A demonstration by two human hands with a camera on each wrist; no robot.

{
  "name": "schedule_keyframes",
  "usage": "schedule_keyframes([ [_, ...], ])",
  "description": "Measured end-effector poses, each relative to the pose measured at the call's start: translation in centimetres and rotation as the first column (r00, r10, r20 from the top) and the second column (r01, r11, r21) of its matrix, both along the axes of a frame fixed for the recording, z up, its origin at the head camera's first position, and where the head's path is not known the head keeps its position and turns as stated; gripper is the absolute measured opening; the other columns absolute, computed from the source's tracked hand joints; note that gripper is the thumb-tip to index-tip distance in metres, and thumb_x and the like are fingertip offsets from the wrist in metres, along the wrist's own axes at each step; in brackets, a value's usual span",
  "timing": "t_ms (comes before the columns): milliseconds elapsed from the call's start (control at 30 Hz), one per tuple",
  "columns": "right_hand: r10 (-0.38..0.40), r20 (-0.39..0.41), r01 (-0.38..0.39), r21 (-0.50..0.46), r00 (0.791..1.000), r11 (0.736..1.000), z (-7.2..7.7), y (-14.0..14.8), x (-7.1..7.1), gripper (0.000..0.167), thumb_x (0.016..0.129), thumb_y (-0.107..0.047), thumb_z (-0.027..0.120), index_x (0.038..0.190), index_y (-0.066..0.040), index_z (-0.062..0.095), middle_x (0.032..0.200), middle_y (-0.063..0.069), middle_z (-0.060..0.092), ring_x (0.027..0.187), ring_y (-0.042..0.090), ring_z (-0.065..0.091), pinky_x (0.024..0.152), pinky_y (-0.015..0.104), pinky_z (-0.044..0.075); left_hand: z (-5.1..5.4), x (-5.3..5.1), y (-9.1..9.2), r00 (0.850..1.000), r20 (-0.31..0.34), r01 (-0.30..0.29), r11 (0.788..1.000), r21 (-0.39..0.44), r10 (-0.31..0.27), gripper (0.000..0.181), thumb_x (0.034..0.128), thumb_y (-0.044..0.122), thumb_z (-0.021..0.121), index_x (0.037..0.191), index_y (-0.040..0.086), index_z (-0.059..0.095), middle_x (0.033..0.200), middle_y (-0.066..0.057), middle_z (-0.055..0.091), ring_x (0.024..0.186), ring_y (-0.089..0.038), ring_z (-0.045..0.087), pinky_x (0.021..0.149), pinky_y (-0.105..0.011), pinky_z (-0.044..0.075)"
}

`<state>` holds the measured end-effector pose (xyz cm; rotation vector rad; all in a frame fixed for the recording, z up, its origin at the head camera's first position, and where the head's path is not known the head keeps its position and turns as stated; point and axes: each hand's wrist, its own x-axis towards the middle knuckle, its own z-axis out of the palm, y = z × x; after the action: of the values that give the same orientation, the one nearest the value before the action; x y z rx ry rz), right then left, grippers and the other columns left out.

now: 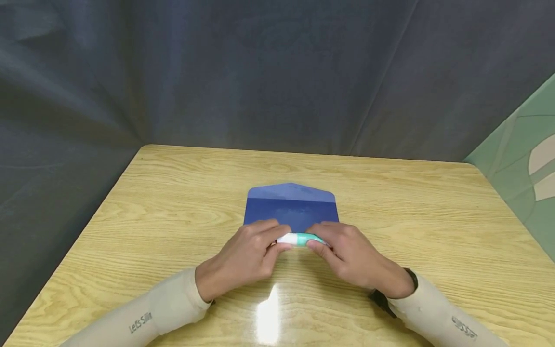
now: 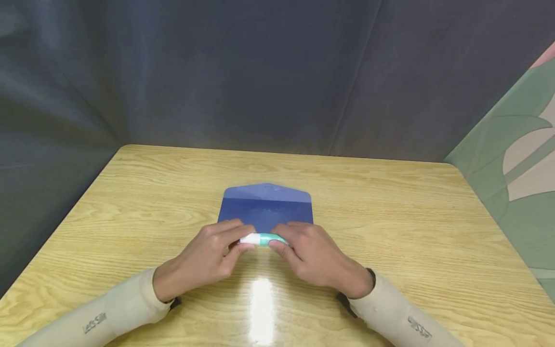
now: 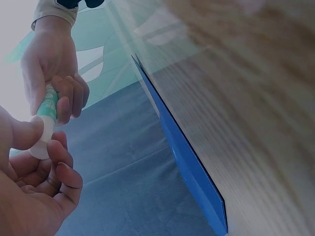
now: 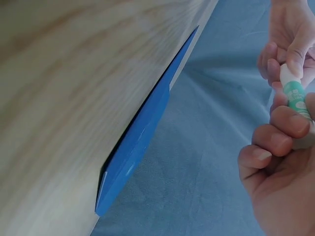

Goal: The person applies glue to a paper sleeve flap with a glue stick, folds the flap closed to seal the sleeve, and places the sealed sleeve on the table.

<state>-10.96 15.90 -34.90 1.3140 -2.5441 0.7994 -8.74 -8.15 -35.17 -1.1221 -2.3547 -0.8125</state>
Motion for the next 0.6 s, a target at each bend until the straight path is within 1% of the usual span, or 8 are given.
schedule_keyframes([
  [133, -0.008, -0.026, 0.008, 0.011, 1.0, 1.0, -0.16, 0.0, -0.1, 0.007, 0.099, -0.015, 0.06, 0.099, -0.021, 0.064, 0.074, -0.016, 0.049, 0.063, -0.003, 0.038, 0.058, 0.014, 0.038, 0.07, -0.06, -0.1, 1.0, 0.011, 0.002, 1.0, 0.005, -0.003, 0.012, 0.0967, 0.018, 0.064, 0.091, 0.008, 0.064, 0.071, 0.004, 0.048, 0.062, -0.001, 0.037, 0.055, -0.007, 0.032],
  [233, -0.013, -0.039, 0.013, 0.017, 0.999, 1.0, -0.22, 0.01, -0.13, 0.006, 0.099, -0.016, 0.06, 0.099, -0.02, 0.064, 0.075, -0.016, 0.049, 0.064, -0.002, 0.038, 0.057, 0.014, 0.038, 0.09, -0.07, -0.13, 0.999, 0.032, 0.001, 1.0, 0.013, -0.002, 0.011, 0.0957, 0.018, 0.065, 0.092, 0.008, 0.065, 0.071, 0.004, 0.048, 0.061, -0.001, 0.037, 0.054, -0.007, 0.032],
  [367, -0.028, -0.057, 0.03, 0.031, 0.998, 0.999, -0.2, -0.01, -0.11, 0.005, 0.099, -0.018, 0.06, 0.102, -0.02, 0.064, 0.078, -0.016, 0.05, 0.067, -0.002, 0.04, 0.059, 0.015, 0.039, 0.1, -0.09, -0.14, 0.996, 0.094, -0.009, 0.999, 0.034, 0.006, 0.01, 0.0956, 0.017, 0.066, 0.09, 0.009, 0.065, 0.07, 0.004, 0.047, 0.06, 0.0, 0.036, 0.052, -0.008, 0.032],
  [467, -0.037, -0.071, 0.039, 0.034, 0.997, 0.999, -0.22, -0.02, -0.11, 0.007, 0.099, -0.019, 0.06, 0.105, -0.019, 0.064, 0.084, -0.014, 0.054, 0.072, -0.001, 0.044, 0.062, 0.017, 0.041, 0.18, -0.12, -0.13, 0.989, 0.146, -0.023, 0.999, 0.046, 0.016, 0.012, 0.096, 0.018, 0.065, 0.087, 0.011, 0.063, 0.068, 0.005, 0.044, 0.059, 0.0, 0.035, 0.05, -0.009, 0.031],
  [600, -0.048, -0.086, 0.051, 0.034, 0.995, 0.998, -0.28, 0.01, -0.15, 0.01, 0.099, -0.02, 0.061, 0.109, -0.017, 0.064, 0.09, -0.012, 0.058, 0.077, 0.0, 0.047, 0.064, 0.018, 0.044, 0.31, -0.16, -0.13, 0.983, 0.183, -0.034, 0.998, 0.05, 0.024, 0.014, 0.0968, 0.019, 0.064, 0.085, 0.013, 0.061, 0.069, 0.006, 0.045, 0.059, 0.0, 0.035, 0.05, -0.011, 0.032],
])
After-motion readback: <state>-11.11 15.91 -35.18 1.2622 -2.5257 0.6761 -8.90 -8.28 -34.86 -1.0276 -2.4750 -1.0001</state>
